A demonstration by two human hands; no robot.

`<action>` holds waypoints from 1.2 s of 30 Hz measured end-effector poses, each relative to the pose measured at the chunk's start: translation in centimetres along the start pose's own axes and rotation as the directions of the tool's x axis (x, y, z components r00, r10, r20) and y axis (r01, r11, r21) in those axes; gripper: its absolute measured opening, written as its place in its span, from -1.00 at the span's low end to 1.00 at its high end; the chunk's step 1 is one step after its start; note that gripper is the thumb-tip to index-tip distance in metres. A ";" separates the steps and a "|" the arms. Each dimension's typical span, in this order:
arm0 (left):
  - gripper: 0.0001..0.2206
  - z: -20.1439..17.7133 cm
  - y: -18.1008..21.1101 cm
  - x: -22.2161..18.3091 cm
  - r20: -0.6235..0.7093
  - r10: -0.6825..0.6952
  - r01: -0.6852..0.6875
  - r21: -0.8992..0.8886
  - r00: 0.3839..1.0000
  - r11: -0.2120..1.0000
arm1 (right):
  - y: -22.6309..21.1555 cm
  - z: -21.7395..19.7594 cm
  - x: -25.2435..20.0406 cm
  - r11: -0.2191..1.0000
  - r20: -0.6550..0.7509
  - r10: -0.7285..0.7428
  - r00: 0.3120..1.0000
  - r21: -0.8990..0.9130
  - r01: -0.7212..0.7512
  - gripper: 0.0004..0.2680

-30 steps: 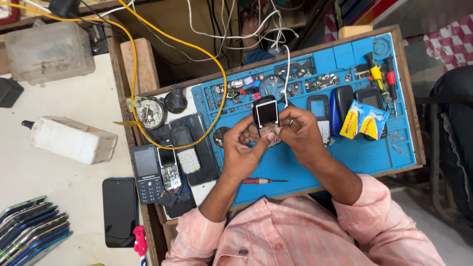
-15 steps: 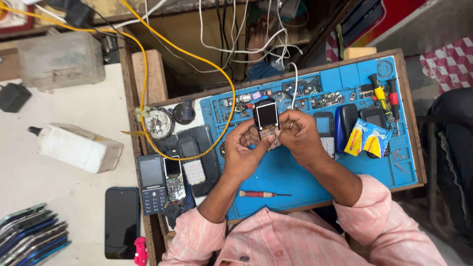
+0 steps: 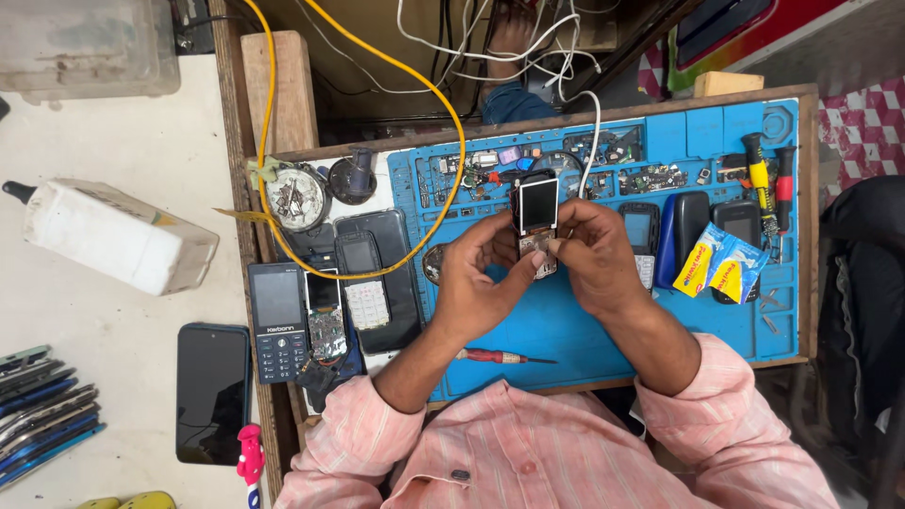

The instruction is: The person disassembles a feature phone, uses a soldering iron on the motherboard, and reassembles the device. They connect a charging cable to test the screen and buttons, then place the phone on the workbench.

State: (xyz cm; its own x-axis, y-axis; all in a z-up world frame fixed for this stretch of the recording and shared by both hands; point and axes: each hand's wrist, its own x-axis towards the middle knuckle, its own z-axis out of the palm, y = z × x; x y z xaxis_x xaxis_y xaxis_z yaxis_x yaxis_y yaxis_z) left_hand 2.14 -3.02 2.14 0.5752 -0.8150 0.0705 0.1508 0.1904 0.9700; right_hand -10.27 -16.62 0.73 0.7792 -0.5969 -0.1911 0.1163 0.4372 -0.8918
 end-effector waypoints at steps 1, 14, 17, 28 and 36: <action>-0.55 -0.1 0.0 0.0 0.003 -0.016 0.016 0.017 1.000 1.000 | 0.0 0.0 0.0 1.000 -0.006 -0.007 1.000 -0.025 0.006 -0.88; -0.72 -0.5 0.7 0.3 0.002 -0.048 0.048 0.001 0.999 0.999 | -0.6 0.8 -0.5 0.940 -0.016 -0.130 0.991 -0.319 0.118 -0.87; -0.71 -0.5 0.9 0.3 -0.005 -0.066 0.066 0.043 0.998 0.997 | -0.6 0.8 -0.6 0.935 -0.017 -0.130 0.991 -0.334 0.117 -0.87; -0.73 -0.5 0.9 0.3 -0.002 -0.076 0.076 0.006 0.997 0.997 | -0.5 0.9 -0.5 0.943 -0.009 -0.141 0.990 -0.306 0.132 -0.87; -0.72 -0.1 0.5 -0.1 -0.018 -0.053 0.053 -0.016 0.998 0.998 | 0.1 0.6 -0.7 0.970 -0.013 -0.106 0.994 -0.222 0.101 -0.86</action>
State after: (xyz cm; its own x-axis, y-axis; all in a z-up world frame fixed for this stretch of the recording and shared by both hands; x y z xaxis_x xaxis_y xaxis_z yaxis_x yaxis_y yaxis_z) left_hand 2.29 -2.80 2.62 0.5804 -0.8142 0.0150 0.1937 0.1559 0.9686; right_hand -10.46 -15.75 1.04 0.7547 -0.6483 -0.1006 0.0546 0.2150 -0.9751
